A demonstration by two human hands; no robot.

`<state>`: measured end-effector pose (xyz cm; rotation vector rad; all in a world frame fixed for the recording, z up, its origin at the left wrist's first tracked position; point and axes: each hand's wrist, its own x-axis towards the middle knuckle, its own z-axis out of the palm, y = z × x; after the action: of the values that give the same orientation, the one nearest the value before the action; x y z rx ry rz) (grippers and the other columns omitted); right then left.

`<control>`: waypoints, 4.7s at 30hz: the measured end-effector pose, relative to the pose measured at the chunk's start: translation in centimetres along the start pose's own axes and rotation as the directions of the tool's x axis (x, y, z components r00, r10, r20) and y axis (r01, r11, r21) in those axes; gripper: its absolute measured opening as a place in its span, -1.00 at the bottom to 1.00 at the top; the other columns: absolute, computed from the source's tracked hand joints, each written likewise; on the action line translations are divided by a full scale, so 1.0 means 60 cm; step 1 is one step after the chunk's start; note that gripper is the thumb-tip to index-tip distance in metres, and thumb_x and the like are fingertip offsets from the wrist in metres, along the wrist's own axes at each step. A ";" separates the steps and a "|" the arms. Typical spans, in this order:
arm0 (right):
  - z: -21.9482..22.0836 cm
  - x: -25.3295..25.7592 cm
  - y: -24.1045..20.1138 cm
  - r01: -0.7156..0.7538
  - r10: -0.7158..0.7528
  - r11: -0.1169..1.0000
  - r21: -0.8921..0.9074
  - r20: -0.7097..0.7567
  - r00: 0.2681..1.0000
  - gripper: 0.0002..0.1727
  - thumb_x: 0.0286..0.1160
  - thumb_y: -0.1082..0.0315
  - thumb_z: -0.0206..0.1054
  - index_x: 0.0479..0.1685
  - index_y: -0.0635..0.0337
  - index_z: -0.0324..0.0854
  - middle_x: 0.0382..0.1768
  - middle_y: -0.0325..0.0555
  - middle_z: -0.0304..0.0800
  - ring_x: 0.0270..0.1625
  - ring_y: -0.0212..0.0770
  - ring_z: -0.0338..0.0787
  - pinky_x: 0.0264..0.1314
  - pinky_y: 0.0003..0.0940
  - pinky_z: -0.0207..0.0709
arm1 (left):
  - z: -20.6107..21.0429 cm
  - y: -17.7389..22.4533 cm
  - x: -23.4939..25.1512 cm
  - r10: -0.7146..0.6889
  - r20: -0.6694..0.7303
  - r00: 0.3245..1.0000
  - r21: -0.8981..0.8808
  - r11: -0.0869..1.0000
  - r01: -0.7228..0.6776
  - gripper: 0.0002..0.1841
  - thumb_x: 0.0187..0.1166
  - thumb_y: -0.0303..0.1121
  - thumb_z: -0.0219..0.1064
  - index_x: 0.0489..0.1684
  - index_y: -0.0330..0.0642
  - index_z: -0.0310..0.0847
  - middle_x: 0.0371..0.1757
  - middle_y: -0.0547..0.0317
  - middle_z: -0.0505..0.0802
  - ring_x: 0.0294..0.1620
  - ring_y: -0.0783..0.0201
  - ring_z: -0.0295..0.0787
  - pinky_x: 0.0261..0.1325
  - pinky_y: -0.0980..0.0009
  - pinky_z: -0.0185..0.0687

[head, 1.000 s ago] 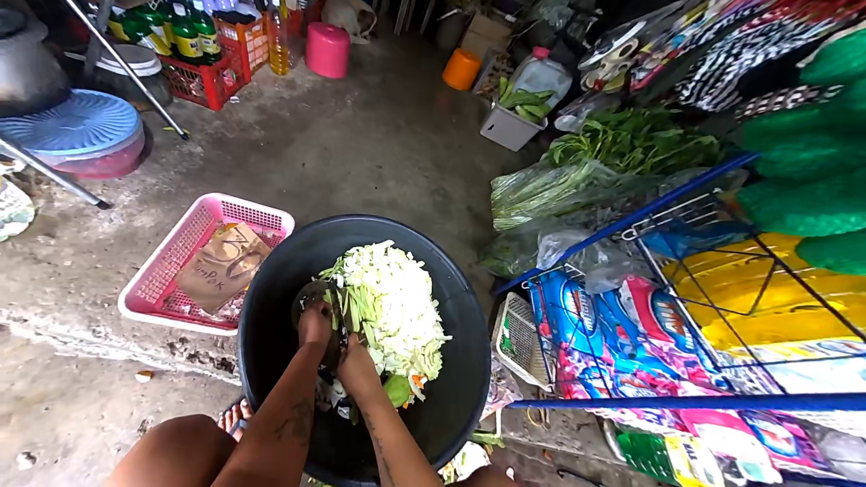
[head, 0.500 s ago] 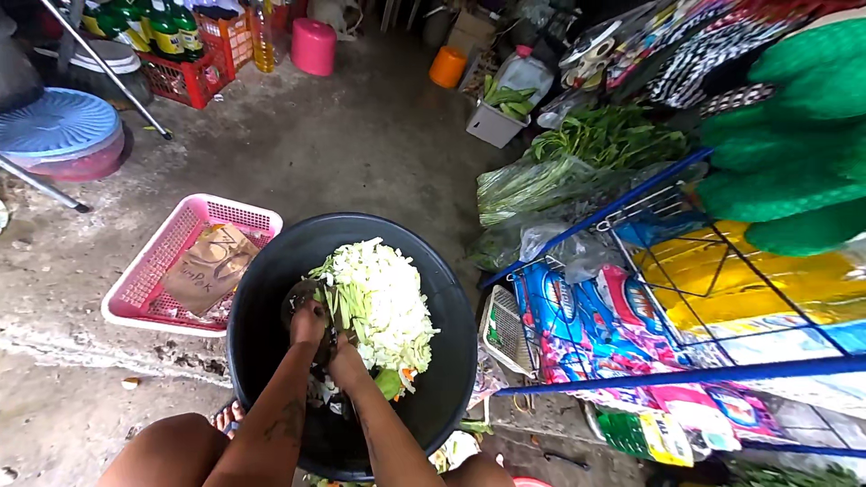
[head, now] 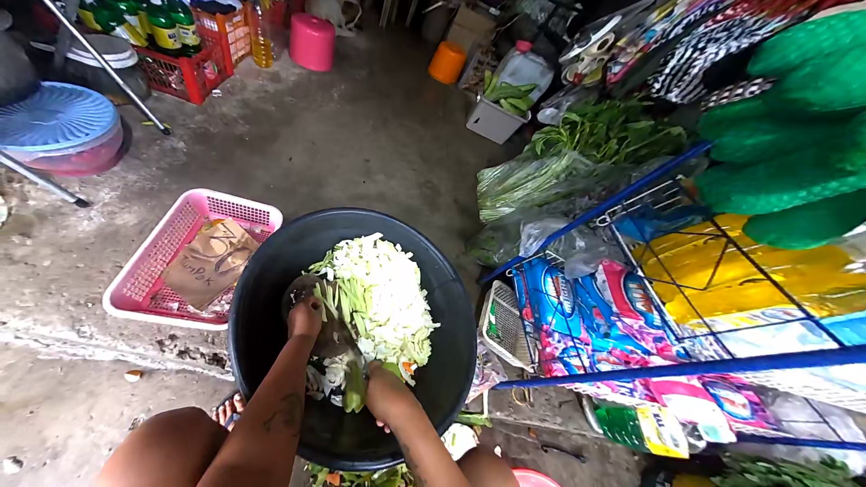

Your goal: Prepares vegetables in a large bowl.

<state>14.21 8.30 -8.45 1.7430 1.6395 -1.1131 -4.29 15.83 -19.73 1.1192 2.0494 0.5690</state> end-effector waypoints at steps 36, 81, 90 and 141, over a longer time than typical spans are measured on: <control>-0.006 -0.003 0.074 0.062 -0.060 0.997 0.056 -0.024 0.998 -0.50 0.87 0.18 -0.01 0.71 0.06 0.22 0.10 0.25 0.74 -0.17 0.14 0.87 -0.07 0.12 0.74 | 0.026 0.033 0.016 0.179 0.113 0.977 -0.234 0.961 -0.149 -0.63 0.71 -0.46 0.23 0.45 -0.32 0.56 0.42 -0.16 0.74 0.37 -0.01 0.76 0.49 0.02 0.63; -0.061 0.205 0.041 0.395 -0.366 0.911 0.118 -0.206 0.907 -0.46 0.91 0.13 -0.03 0.75 0.12 0.34 0.51 0.25 0.63 0.56 0.23 0.62 0.61 0.29 0.42 | -0.055 0.041 -0.089 -0.225 0.238 0.945 -0.469 0.825 0.315 -0.30 0.56 -0.19 0.51 0.66 -0.24 0.33 0.40 -0.29 0.69 0.35 -0.14 0.68 0.34 -0.07 0.64; -0.001 0.099 0.000 0.245 -0.234 0.969 0.038 -0.188 0.954 -0.38 0.78 0.31 0.05 0.84 0.04 0.14 0.35 0.28 0.73 0.37 0.29 0.76 0.37 0.31 0.61 | -0.009 0.018 -0.030 -0.090 0.097 0.991 -0.121 0.987 0.101 -0.35 0.61 -0.17 0.44 0.63 -0.30 0.39 0.44 -0.33 0.70 0.44 -0.22 0.68 0.51 -0.18 0.54; 0.034 0.161 -0.038 0.229 -0.204 0.967 0.109 -0.205 0.957 -0.50 0.86 0.29 -0.05 0.73 0.06 0.18 0.23 0.24 0.78 0.31 0.22 0.82 0.32 0.23 0.66 | -0.011 0.002 -0.008 -0.238 0.234 0.942 -0.549 0.768 0.331 -0.42 0.57 -0.27 0.51 0.50 -0.37 0.47 0.43 -0.30 0.68 0.36 -0.11 0.71 0.37 0.00 0.67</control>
<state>11.00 12.45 -17.10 1.8360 1.9538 -1.2077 -4.55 15.49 -19.03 0.4540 1.6863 0.8514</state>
